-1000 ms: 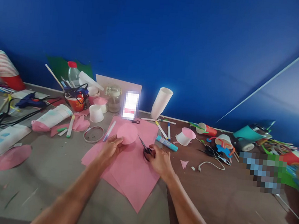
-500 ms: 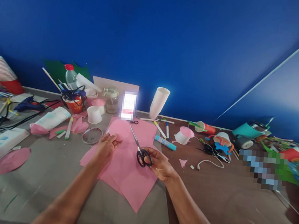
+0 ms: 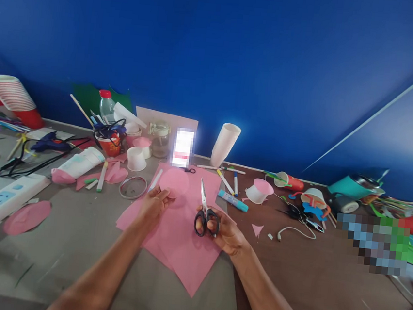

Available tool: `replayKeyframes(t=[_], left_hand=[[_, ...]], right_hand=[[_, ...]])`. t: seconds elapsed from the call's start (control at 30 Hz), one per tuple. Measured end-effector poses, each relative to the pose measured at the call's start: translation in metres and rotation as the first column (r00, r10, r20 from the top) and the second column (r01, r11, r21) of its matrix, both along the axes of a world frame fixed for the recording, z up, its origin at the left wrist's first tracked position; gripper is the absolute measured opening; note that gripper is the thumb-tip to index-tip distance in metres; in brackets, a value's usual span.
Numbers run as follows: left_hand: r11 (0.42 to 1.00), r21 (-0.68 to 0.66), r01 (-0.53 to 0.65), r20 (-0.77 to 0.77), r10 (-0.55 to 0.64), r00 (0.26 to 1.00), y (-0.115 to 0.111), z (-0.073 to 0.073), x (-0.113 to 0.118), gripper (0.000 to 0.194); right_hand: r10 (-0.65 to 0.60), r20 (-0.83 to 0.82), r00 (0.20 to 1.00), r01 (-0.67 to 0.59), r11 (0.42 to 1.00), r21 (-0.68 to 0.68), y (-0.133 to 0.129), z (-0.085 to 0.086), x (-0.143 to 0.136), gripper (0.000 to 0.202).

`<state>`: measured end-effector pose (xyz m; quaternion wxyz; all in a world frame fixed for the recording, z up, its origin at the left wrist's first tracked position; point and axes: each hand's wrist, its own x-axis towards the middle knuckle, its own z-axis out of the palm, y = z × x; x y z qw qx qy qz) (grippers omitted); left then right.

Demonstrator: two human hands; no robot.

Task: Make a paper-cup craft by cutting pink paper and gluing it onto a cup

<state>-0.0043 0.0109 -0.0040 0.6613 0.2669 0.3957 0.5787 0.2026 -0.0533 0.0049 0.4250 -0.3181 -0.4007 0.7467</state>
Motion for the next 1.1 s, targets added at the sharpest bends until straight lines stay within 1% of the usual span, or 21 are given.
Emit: replayKeyframes(t=[0.07, 0.17, 0.27, 0.37, 0.5, 0.7, 0.87, 0.97, 1.1], left_hand=[[1.000, 0.011, 0.003, 0.006, -0.003, 1.000, -0.001, 0.003, 0.001, 0.026], [1.000, 0.017, -0.002, 0.023, 0.001, 1.000, -0.002, 0.006, 0.002, 0.030], [0.999, 0.031, -0.014, 0.032, 0.013, 0.999, -0.001, 0.006, 0.002, 0.032], [0.999, 0.039, -0.021, 0.050, 0.019, 0.999, 0.000, 0.004, 0.001, 0.033], [0.999, 0.021, -0.045, 0.053, 0.044, 0.998, 0.001, 0.003, 0.000, 0.036], [0.994, 0.069, -0.089, -0.038, 0.092, 0.995, 0.002, 0.003, -0.001, 0.030], [0.988, 0.092, -0.125, -0.019, 0.127, 0.992, 0.003, 0.003, -0.002, 0.029], [0.987, 0.099, -0.126, 0.013, 0.126, 0.992, 0.003, 0.005, -0.002, 0.029], [0.988, 0.101, -0.118, 0.037, 0.115, 0.993, 0.002, 0.005, -0.002, 0.032]], right_hand=[[-0.012, 0.041, 0.999, 0.012, 1.000, 0.006, -0.001, 0.002, -0.002, 0.052], [-0.078, 0.109, 0.991, 0.075, 0.997, 0.033, -0.001, 0.002, -0.004, 0.055], [-0.060, 0.188, 0.980, 0.046, 0.996, 0.079, -0.001, 0.000, -0.006, 0.060], [-0.047, 0.268, 0.962, 0.023, 0.996, 0.091, -0.002, -0.001, -0.009, 0.062], [-0.033, 0.358, 0.933, -0.001, 0.996, 0.093, -0.005, 0.004, -0.015, 0.055], [-0.062, 0.445, 0.893, 0.001, 0.991, 0.135, -0.008, 0.010, -0.018, 0.043], [-0.079, 0.502, 0.861, -0.002, 0.987, 0.160, -0.008, 0.005, -0.020, 0.036], [-0.112, 0.541, 0.834, 0.006, 0.981, 0.193, -0.008, -0.001, -0.021, 0.034], [-0.124, 0.574, 0.809, -0.003, 0.976, 0.216, -0.008, -0.007, -0.023, 0.031]])
